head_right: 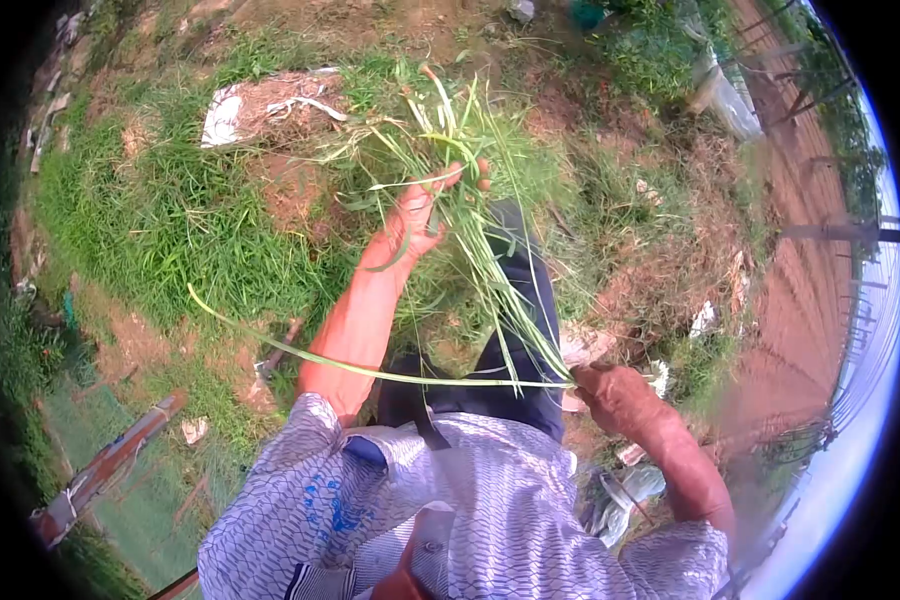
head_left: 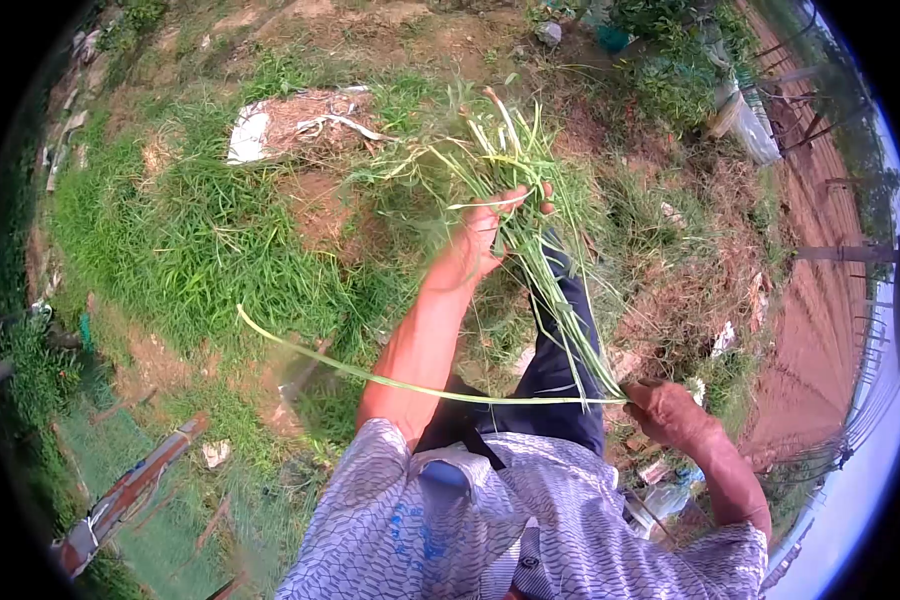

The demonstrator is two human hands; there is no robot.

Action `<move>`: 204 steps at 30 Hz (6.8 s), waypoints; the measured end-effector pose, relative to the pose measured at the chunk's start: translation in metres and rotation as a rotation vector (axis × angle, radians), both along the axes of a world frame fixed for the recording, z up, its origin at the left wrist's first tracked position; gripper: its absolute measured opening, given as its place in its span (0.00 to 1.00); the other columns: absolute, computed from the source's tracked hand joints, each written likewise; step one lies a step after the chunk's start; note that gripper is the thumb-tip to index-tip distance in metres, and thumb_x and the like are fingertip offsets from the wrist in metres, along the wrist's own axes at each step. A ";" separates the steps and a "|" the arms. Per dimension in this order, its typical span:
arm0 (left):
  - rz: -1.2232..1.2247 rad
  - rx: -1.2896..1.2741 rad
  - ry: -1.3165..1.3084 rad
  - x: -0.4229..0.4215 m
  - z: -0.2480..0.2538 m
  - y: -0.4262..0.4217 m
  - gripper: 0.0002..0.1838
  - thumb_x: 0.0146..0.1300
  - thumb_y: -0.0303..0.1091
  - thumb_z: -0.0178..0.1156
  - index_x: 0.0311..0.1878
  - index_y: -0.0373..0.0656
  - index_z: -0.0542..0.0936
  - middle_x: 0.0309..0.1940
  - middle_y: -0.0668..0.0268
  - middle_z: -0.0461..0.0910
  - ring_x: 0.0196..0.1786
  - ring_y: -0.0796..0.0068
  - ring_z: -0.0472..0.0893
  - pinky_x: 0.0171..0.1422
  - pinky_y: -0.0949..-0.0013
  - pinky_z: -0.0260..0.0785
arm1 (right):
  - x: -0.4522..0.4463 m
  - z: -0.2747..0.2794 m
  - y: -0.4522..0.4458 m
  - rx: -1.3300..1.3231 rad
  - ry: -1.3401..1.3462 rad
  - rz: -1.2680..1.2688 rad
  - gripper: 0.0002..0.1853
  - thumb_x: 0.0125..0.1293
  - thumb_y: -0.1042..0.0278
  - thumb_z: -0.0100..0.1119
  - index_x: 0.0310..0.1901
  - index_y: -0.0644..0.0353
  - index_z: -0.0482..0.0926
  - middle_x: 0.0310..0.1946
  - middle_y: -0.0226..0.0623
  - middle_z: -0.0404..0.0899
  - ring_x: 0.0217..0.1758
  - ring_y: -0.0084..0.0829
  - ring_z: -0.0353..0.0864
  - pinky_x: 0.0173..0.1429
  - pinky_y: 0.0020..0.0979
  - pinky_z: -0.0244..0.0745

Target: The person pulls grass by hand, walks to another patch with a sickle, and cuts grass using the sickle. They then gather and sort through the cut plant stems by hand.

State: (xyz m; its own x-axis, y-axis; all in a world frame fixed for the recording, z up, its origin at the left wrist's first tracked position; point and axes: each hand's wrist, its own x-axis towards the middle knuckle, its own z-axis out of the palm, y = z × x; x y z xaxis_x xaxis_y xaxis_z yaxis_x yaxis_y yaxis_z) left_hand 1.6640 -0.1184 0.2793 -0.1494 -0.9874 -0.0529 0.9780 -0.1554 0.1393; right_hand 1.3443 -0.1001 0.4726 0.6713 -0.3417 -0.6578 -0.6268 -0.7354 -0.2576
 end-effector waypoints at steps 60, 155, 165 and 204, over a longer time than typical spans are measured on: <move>0.034 0.530 -1.257 0.071 0.091 0.160 0.25 0.55 0.44 0.62 0.54 0.39 0.79 0.48 0.62 0.82 0.55 0.74 0.75 0.57 0.66 0.68 | 0.226 -0.075 -0.092 0.834 -1.160 -1.396 0.05 0.68 0.71 0.55 0.39 0.63 0.71 0.30 0.32 0.74 0.31 0.23 0.76 0.36 0.25 0.81; 0.182 0.629 -0.435 0.014 0.045 0.238 0.20 0.67 0.47 0.55 0.50 0.39 0.75 0.31 0.61 0.80 0.24 0.82 0.74 0.26 0.79 0.68 | 0.224 -0.100 0.021 0.775 -0.400 -0.778 0.07 0.64 0.64 0.63 0.34 0.58 0.79 0.22 0.17 0.70 0.22 0.11 0.60 0.26 0.18 0.54; 0.257 0.578 -0.193 0.037 0.020 0.259 0.24 0.70 0.51 0.48 0.56 0.40 0.71 0.36 0.54 0.80 0.28 0.73 0.80 0.29 0.70 0.74 | 0.206 -0.080 -0.031 0.448 -0.634 -0.933 0.09 0.67 0.61 0.55 0.37 0.57 0.77 0.21 0.22 0.71 0.22 0.12 0.64 0.25 0.18 0.57; 0.204 0.697 -0.846 -0.004 0.028 0.214 0.20 0.54 0.25 0.63 0.52 0.35 0.77 0.38 0.63 0.82 0.37 0.76 0.81 0.43 0.72 0.75 | 0.221 -0.133 0.037 0.898 -0.506 -0.901 0.08 0.60 0.70 0.65 0.38 0.61 0.78 0.24 0.27 0.77 0.25 0.15 0.71 0.25 0.20 0.64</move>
